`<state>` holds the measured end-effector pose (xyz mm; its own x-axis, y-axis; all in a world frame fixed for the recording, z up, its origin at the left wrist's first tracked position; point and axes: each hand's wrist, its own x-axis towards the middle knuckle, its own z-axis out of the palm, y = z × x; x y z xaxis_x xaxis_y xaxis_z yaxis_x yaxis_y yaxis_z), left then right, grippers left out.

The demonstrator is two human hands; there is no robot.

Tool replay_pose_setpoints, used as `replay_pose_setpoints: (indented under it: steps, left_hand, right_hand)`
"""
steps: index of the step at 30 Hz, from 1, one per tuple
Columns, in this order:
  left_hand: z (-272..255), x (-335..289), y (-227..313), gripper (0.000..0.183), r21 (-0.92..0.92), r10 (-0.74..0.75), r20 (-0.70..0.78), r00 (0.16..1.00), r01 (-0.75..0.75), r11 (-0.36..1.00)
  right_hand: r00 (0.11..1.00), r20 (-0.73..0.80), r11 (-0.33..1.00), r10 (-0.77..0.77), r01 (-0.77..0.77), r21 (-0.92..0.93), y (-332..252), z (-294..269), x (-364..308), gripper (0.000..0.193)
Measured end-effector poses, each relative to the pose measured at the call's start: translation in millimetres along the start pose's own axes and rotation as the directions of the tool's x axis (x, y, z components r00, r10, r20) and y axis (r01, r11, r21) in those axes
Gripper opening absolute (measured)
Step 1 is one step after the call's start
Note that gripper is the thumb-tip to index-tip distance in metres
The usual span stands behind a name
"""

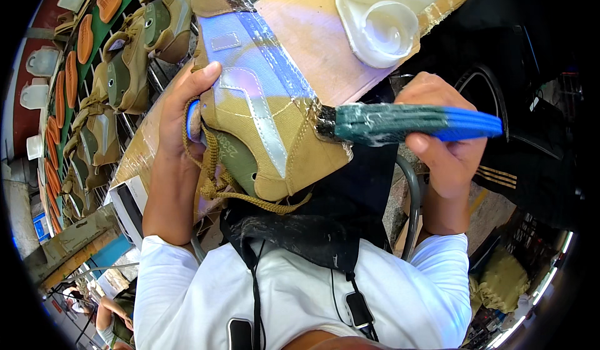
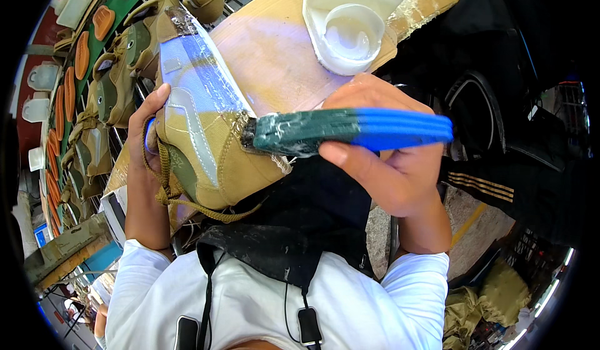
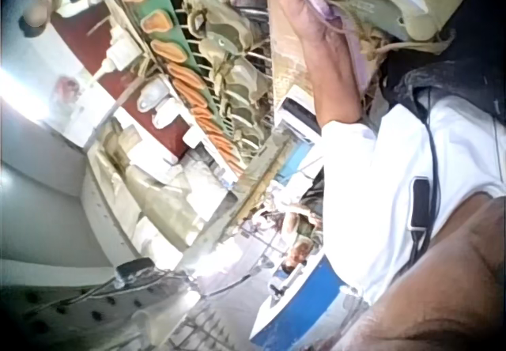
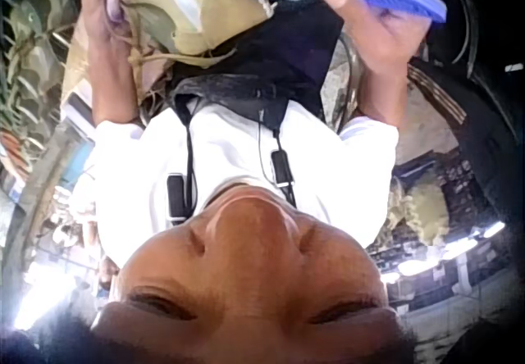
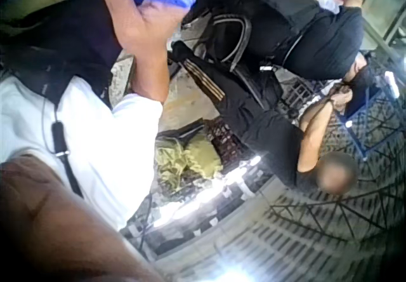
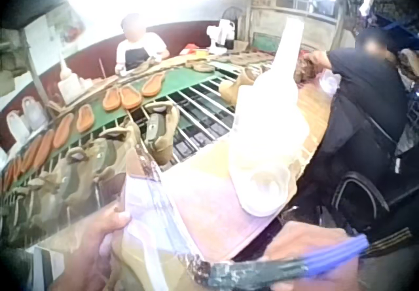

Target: The person applies a white adhesive substance to the sole and side edges of a tan boot using a blue brush. They repeatedly dip the brush into a container of glue and spread it evenly across the shoe's surface.

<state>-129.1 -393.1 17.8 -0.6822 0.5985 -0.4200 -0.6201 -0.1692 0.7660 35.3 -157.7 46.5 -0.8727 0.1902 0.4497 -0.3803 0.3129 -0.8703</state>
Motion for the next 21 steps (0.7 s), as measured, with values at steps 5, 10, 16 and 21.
replay_pose_setpoints:
  steps: [5, 10, 16, 21]
  left_hand:
    - [10, -16, 3, 0.037, -0.202, 0.006, -0.031, 1.000, -0.012, 0.979]
    - [20, -35, -2, 0.037, -0.314, 0.083, -0.064, 0.995, -0.099, 0.944]
    - [11, -36, -18, 0.037, -0.422, 0.092, 0.068, 0.993, -0.055, 0.905]
    - [6, -37, -32, 0.036, -0.547, 0.006, 0.409, 0.913, 0.240, 0.802]
  right_hand:
    - [0.978, 0.051, 0.964, -0.200, 0.206, -0.168, -21, -6, 0, 0.030]
    - [0.940, 0.088, 0.900, -0.331, 0.342, -0.269, -41, -12, 3, 0.035]
    - [0.890, 0.150, 0.847, -0.431, 0.456, -0.273, -58, -14, 19, 0.037]
    - [0.857, 0.185, 0.845, -0.481, 0.509, -0.163, -61, -12, 32, 0.035]
